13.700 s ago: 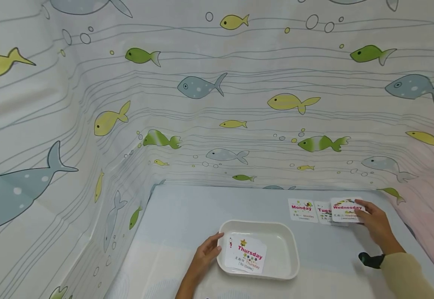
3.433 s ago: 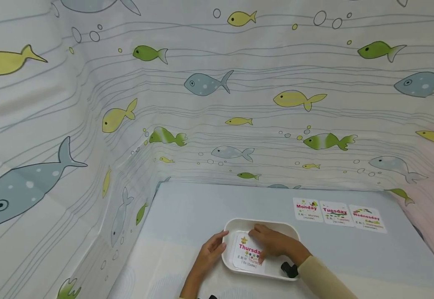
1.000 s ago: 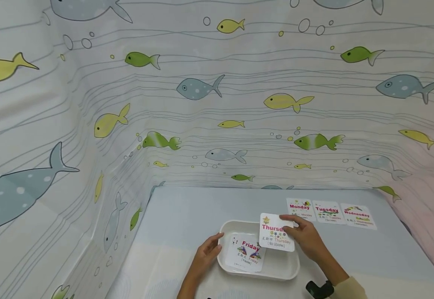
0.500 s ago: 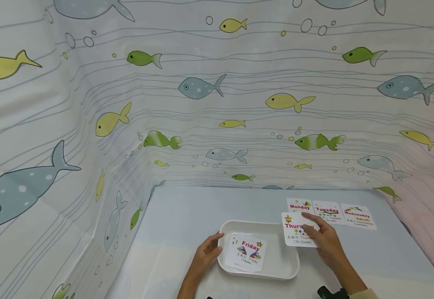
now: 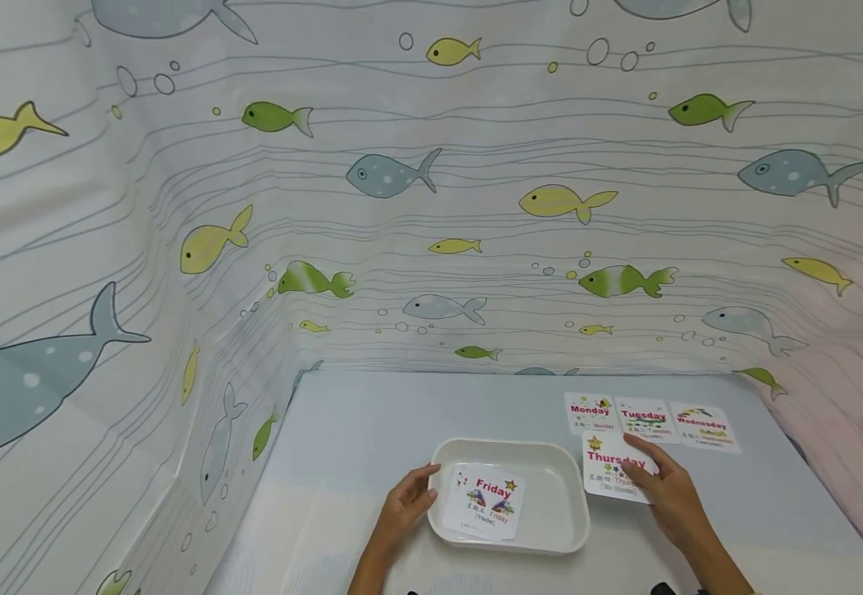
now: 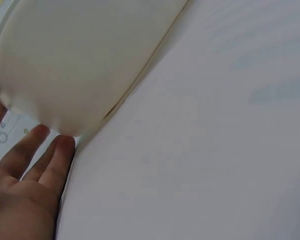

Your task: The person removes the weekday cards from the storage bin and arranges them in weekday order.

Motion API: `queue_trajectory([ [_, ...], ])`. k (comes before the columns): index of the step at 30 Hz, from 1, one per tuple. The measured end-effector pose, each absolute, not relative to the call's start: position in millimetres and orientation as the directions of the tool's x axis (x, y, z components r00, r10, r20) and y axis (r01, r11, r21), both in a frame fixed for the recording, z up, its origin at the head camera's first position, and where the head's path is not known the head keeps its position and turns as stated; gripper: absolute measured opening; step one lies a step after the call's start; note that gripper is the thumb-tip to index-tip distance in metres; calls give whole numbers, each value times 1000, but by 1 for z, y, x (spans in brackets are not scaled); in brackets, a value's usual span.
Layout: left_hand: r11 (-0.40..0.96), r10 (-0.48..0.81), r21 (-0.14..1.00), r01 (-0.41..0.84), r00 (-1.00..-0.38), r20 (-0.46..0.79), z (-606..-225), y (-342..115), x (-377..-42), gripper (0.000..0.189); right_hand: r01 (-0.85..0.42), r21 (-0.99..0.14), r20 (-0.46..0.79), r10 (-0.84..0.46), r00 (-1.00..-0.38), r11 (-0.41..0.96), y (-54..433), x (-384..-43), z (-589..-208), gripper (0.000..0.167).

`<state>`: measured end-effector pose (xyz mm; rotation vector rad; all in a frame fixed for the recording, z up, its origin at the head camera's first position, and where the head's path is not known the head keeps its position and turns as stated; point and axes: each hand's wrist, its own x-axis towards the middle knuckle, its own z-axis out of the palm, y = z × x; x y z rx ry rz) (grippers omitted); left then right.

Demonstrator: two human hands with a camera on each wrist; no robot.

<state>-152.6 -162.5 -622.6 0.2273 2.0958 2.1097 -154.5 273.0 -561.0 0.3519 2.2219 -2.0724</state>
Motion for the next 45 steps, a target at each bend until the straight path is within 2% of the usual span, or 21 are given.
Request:
queue_trajectory([
  [7,21,225,1000,9,-974,4,-625,-165,-152,39,285,-954,-273,129,-953,91,280,-157,-574,69],
  [14,39,216,999,13,-976,4,-626,-166,-154,39,381,-869,-338,183,-923,317,278,-162,-590,71],
  [19,25,213,1000,1,-977,-5,-626,-166,-155,39,393,-848,-356,169,-919,356,277,-168,-597,71],
  [25,10,238,1000,-17,-971,-19,-626,-166,-157,40,371,-810,-342,149,-928,454,280,-177,-606,67],
  [33,-6,237,1000,5,-972,6,-627,-167,-159,40,314,-689,-282,158,-946,653,273,-185,-608,60],
  [42,24,222,1000,7,-975,1,-627,-166,-161,40,179,-587,-149,112,-983,789,262,-185,-603,52],
  [45,25,224,1000,10,-975,4,-626,-166,-163,40,167,-541,-131,114,-985,824,260,-185,-601,50],
])
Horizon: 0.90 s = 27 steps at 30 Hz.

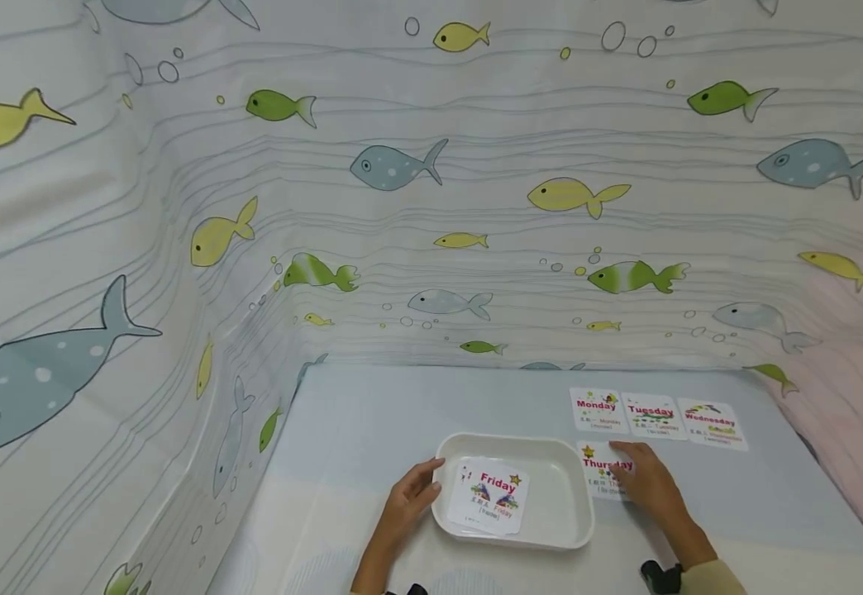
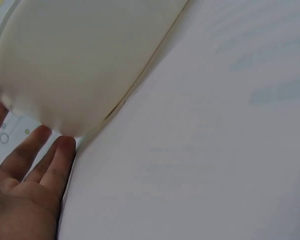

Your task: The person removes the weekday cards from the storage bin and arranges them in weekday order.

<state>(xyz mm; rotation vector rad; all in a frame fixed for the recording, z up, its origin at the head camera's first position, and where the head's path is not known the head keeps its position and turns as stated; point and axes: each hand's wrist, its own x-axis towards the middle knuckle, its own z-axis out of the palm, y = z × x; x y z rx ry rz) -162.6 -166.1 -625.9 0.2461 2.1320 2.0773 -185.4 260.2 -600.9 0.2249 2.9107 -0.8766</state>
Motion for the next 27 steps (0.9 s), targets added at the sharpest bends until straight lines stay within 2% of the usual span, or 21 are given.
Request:
queue_trajectory([
  [9,27,222,999,-17,-975,-22,-624,-165,-163,40,185,-421,-105,155,-982,888,261,-184,-600,43],
  [27,5,223,1000,-26,-974,-27,-626,-165,-163,40,207,-382,-106,180,-978,901,256,-184,-602,39],
])
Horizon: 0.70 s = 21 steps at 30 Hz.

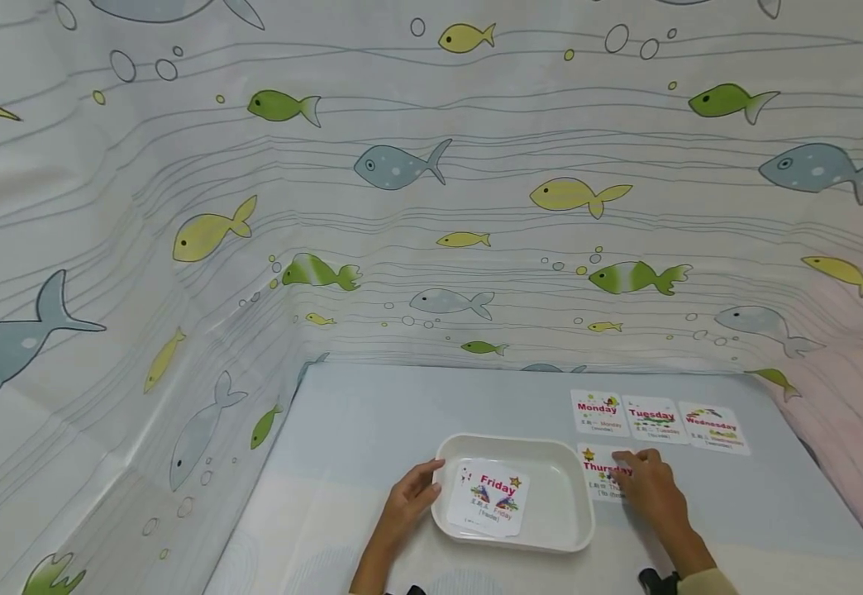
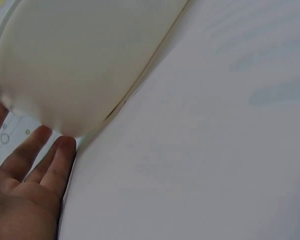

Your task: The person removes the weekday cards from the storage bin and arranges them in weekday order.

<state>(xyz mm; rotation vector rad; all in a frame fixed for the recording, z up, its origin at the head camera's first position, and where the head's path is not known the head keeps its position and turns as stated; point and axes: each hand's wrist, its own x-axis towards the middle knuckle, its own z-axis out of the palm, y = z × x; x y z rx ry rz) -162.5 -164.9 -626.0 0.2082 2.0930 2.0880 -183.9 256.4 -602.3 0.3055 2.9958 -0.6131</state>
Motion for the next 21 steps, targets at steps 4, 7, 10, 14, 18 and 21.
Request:
queue_trajectory([
  [4,-1,222,1000,-29,-975,-28,-626,-164,-162,41,198,-377,-90,177,-980,905,257,-183,-606,39],
  [7,-2,223,999,-34,-974,-33,-625,-163,-162,41,202,-368,-92,180,-979,908,258,-183,-607,40],
  [10,0,231,999,-35,-972,-34,-626,-163,-163,41,225,-370,-112,197,-974,901,259,-182,-607,41],
  [14,13,227,999,-29,-973,-31,-626,-163,-164,41,246,-387,-126,213,-969,888,258,-181,-606,40],
  [18,28,221,999,-15,-975,-21,-628,-164,-164,40,240,-391,-120,209,-970,888,256,-180,-606,40],
  [21,23,220,1000,-6,-975,-11,-629,-164,-164,40,236,-383,-124,203,-971,893,256,-180,-607,40],
])
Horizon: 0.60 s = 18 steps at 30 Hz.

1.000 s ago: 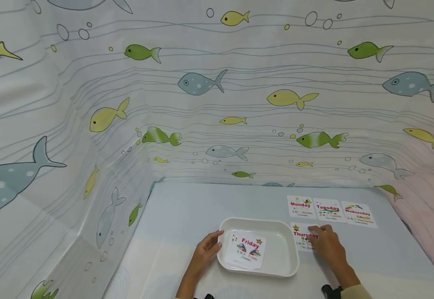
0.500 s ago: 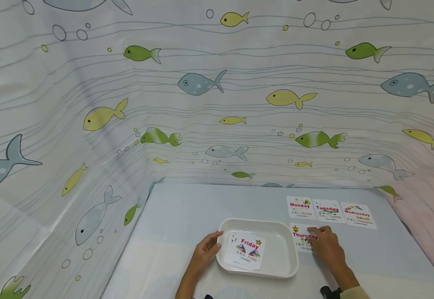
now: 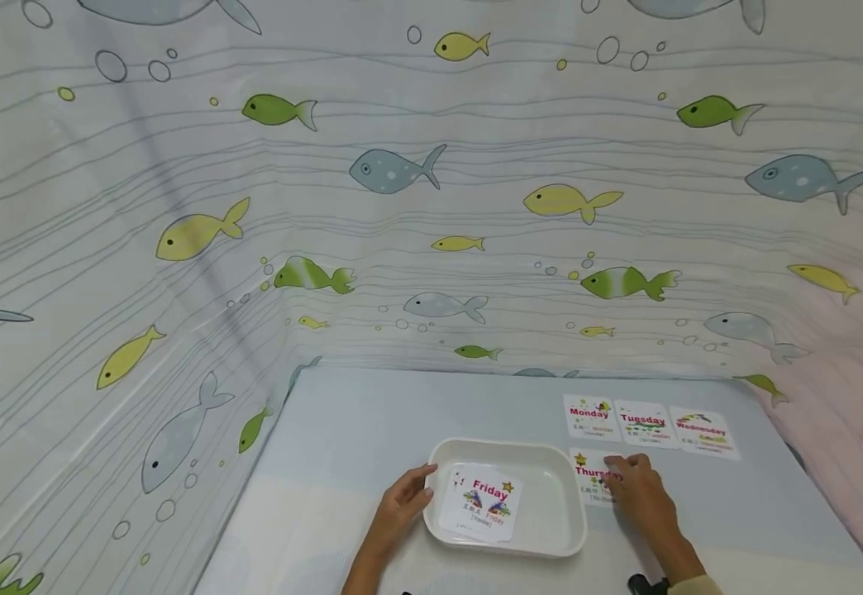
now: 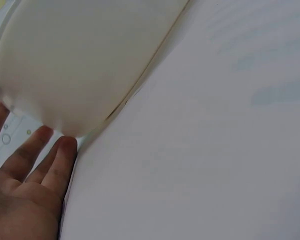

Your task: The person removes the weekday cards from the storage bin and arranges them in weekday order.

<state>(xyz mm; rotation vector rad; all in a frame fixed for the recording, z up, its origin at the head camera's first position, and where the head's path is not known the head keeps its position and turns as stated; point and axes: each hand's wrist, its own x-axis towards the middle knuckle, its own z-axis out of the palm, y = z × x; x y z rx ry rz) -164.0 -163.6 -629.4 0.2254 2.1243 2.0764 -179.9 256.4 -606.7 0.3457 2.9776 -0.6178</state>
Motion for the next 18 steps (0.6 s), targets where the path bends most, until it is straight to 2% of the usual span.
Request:
queue_trajectory([
  [10,-11,216,1000,-19,-976,-16,-628,-162,-164,40,208,-372,-111,179,-978,905,256,-180,-604,40],
  [18,4,219,1000,-29,-975,-29,-626,-165,-162,40,241,-373,-152,197,-969,896,255,-182,-608,41],
])
